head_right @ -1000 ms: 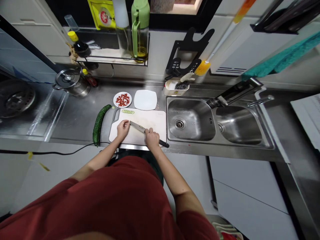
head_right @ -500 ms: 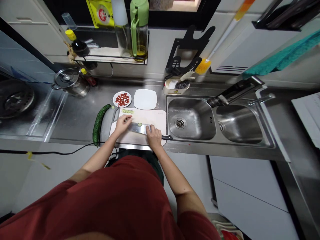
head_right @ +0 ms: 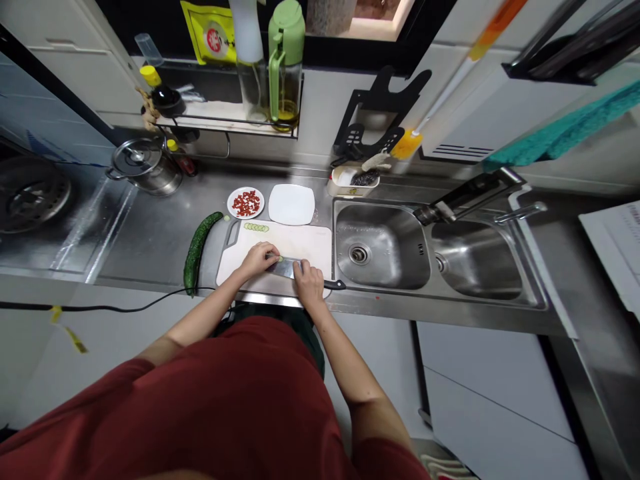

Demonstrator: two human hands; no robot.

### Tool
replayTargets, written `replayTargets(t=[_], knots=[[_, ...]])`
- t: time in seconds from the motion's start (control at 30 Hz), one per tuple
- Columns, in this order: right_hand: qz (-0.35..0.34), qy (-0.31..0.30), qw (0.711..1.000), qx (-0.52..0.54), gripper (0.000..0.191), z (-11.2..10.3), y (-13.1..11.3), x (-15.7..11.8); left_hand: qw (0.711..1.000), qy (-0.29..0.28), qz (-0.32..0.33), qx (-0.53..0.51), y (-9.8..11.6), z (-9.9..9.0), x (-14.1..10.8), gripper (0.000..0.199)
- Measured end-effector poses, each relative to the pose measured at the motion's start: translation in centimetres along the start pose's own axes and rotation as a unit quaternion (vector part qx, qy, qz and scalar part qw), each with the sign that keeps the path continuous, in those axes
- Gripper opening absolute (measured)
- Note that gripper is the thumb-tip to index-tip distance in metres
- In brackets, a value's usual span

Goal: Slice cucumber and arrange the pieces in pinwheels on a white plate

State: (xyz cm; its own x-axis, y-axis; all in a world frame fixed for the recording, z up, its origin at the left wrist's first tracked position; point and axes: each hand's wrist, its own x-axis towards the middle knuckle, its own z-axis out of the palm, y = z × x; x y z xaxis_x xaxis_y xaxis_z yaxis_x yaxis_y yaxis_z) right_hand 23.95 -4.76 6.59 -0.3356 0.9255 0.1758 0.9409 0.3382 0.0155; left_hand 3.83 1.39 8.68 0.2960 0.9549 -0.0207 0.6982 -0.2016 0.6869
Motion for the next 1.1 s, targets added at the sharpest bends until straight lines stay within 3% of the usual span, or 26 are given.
replayTargets(t=[0.17, 0.27, 0.4, 0.57, 0.93, 1.1], knots=[[0.035, -0.027, 0.999, 0.015, 0.036, 0.3, 0.9, -0.4, 0.985, 0.085, -0.131, -0.074, -2.8, 0.0, 1.7, 0.014], [0.057, -0.042, 0.997, 0.026, 0.037, 0.3, 1.3, -0.6, 0.975, 0.132, -0.167, -0.068, -4.8, -0.2, 3.4, 0.011], [0.073, -0.05, 0.995, 0.037, 0.037, 0.1, 1.6, -0.7, 0.973, 0.147, -0.169, -0.051, -6.3, -0.2, 5.5, 0.01], [0.083, -0.052, 0.995, 0.03, 0.035, -0.1, 1.8, -0.8, 0.981, 0.132, -0.145, 0.007, -6.5, 0.3, 7.0, 0.014], [0.095, -0.052, 0.993, 0.04, 0.034, -0.1, 1.9, -0.6, 0.984, 0.126, -0.094, 0.081, -6.9, 0.4, 7.5, 0.019], [0.094, -0.048, 0.993, 0.044, 0.035, 0.1, 2.0, -0.8, 0.984, 0.127, -0.07, 0.1, -7.5, 0.6, 7.3, 0.013]])
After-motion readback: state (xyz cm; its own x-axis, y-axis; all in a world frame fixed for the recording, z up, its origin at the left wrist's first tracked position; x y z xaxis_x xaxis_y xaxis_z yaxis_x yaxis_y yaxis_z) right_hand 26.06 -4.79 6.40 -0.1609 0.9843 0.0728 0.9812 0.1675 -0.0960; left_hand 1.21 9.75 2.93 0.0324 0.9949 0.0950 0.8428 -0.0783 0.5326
